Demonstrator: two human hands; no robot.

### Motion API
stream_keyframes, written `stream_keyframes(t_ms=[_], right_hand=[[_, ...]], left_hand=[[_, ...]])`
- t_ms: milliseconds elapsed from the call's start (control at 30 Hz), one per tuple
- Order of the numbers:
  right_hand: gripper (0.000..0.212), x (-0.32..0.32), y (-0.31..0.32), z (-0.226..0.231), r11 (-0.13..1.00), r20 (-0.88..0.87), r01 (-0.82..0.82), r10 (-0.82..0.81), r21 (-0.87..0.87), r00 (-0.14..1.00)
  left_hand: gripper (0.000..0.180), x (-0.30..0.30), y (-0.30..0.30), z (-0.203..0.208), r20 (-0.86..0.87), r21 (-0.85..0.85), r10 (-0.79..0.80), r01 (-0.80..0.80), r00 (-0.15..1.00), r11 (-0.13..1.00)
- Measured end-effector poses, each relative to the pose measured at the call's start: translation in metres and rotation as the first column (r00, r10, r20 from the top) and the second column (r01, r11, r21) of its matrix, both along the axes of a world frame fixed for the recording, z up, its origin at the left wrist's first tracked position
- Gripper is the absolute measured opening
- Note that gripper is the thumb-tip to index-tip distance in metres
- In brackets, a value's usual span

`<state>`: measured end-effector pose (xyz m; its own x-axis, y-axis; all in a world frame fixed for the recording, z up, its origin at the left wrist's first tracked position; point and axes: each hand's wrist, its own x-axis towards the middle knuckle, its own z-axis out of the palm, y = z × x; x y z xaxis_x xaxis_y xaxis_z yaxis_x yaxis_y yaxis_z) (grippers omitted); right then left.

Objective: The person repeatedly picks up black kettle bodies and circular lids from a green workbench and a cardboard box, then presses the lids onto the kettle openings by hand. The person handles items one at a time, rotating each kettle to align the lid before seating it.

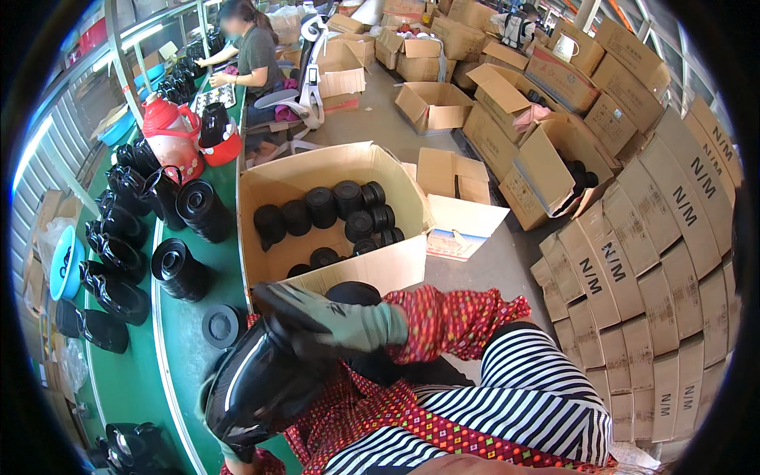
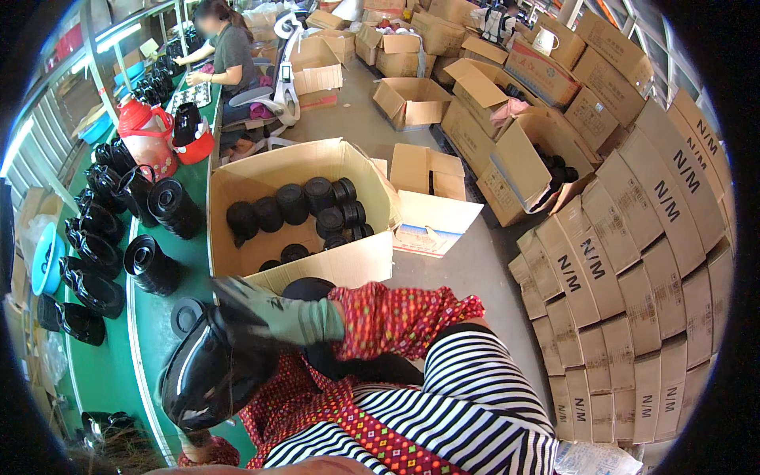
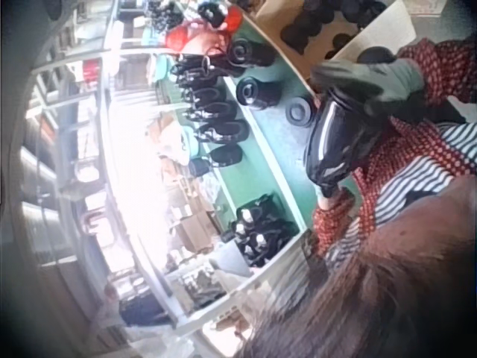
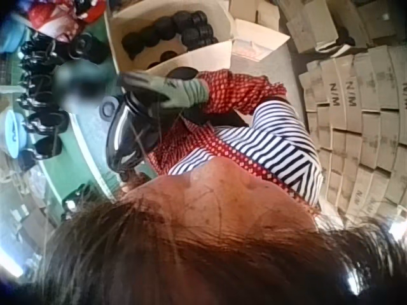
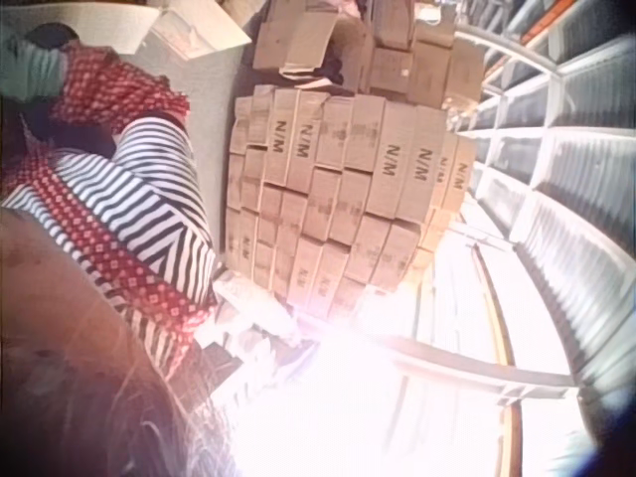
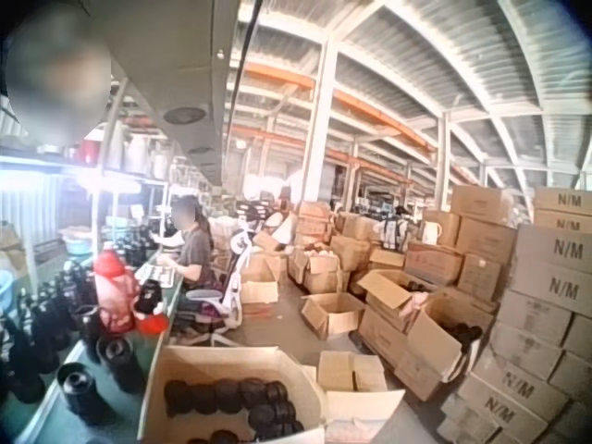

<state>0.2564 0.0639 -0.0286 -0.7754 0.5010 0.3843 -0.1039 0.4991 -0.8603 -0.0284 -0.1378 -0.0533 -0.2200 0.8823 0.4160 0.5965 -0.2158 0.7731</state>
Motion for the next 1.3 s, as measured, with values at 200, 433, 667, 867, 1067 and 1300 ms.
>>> stream_keyframes(t_ms=[200, 433, 667, 867, 1067, 1300], right_hand=[[0.080, -0.003, -0.007, -0.003, 0.884, -0.223, -0.282, 0.209, -0.374, 0.952], [0.072, -0.002, -0.023, -0.029, 0.884, -0.366, -0.138, -0.040, -0.447, 0.930], [0.056, 0.004, -0.032, -0.018, 0.527, -0.271, -0.152, -0.156, -0.836, 0.950], [0.079, 0.000, -0.029, 0.026, 0.853, -0.377, -0.233, 0.046, -0.467, 0.925], [0.105, -0.005, -0.002, 0.038, 0.917, -0.076, -0.248, 0.284, 0.312, 0.956], [0.061, -0.020, -0.031, 0.001, 0.937, -0.318, 0.038, -0.156, -0.348, 0.935]], left_hand=[[0.048, 0.007, 0.004, 0.007, -0.059, 0.068, 0.062, -0.058, 0.996, 0.996], [0.049, 0.011, 0.025, -0.002, -0.231, 0.061, -0.037, 0.053, 0.972, 0.997], [0.051, 0.027, 0.042, 0.067, -0.219, 0.155, -0.084, 0.119, 0.972, 0.981], [0.058, 0.009, 0.003, -0.033, 0.493, -0.082, -0.243, 0.322, 0.836, 0.943], [0.053, 0.048, 0.026, -0.081, 0.949, 0.096, -0.250, 0.577, 0.194, 0.811], [0.053, 0.006, 0.022, -0.081, 0.510, -0.109, -0.100, 0.179, 0.855, 0.978]])
